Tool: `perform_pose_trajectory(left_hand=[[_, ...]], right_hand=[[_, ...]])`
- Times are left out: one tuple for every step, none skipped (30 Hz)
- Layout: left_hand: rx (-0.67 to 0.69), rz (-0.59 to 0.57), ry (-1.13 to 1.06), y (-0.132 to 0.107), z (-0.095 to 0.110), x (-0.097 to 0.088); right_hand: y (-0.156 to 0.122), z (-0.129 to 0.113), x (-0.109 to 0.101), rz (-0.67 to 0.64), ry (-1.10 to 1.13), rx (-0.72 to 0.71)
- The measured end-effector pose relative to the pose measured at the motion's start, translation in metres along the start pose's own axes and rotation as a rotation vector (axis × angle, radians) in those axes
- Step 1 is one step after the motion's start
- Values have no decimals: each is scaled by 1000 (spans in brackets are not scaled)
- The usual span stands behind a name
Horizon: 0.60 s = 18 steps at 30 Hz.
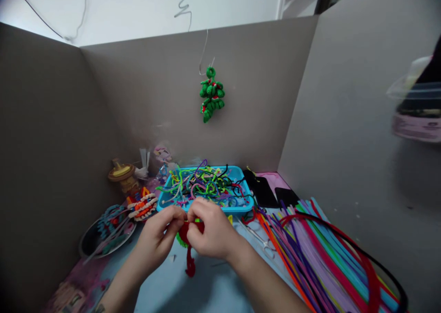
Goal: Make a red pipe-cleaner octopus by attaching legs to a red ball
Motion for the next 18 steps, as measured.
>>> perform_pose_trajectory(left_hand=[[0,5,-7,0,0,-1],[2,9,-11,0,0,-2],[2,17,-14,0,1,-2],[2,28,-18,0,1,-3],[-1,41,-26,0,1,-4],[-7,56,-38,1,0,-5],[-18,72,-54,2,0,-6],[-31,85,-74,3,-1,-6],[-46,93,-95,3,-2,-6],[-61,99,-117,4,-3,-6],[-75,103,-136,4,-4,-6],[-86,105,-154,4,-5,-6],[-95,105,-170,4,-7,-5],[-102,107,-187,3,-8,-6],[-108,111,-206,3,-10,-6],[-114,125,-228,3,-12,-7],[-124,148,-257,3,-14,-9],[-136,181,-298,2,-17,-11]], right_hand=[[0,0,0,2,4,2],[0,1,-1,3,10,4],[-1,1,-1,6,16,6],[0,2,-1,9,25,8],[0,2,-1,10,37,13],[0,3,-2,10,49,20],[1,4,-2,10,62,28],[2,4,-1,9,74,36],[2,5,-1,8,87,45],[3,6,0,9,100,51],[3,7,0,13,111,55],[3,7,0,19,122,60],[3,8,0,23,134,66],[3,9,0,27,146,73],[4,10,0,29,160,81],[4,12,-1,27,183,89],[4,14,-2,20,220,99],[4,17,-3,8,275,113]])
Point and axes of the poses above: each hand's wrist, its own y-axis towards the middle knuckle, its own x-axis out of the palm, z = x × y, the point moved 4 cm from there along y, towards the middle knuckle, and after that the axes turned 6 degrees about -z, right-handed, at the moved point
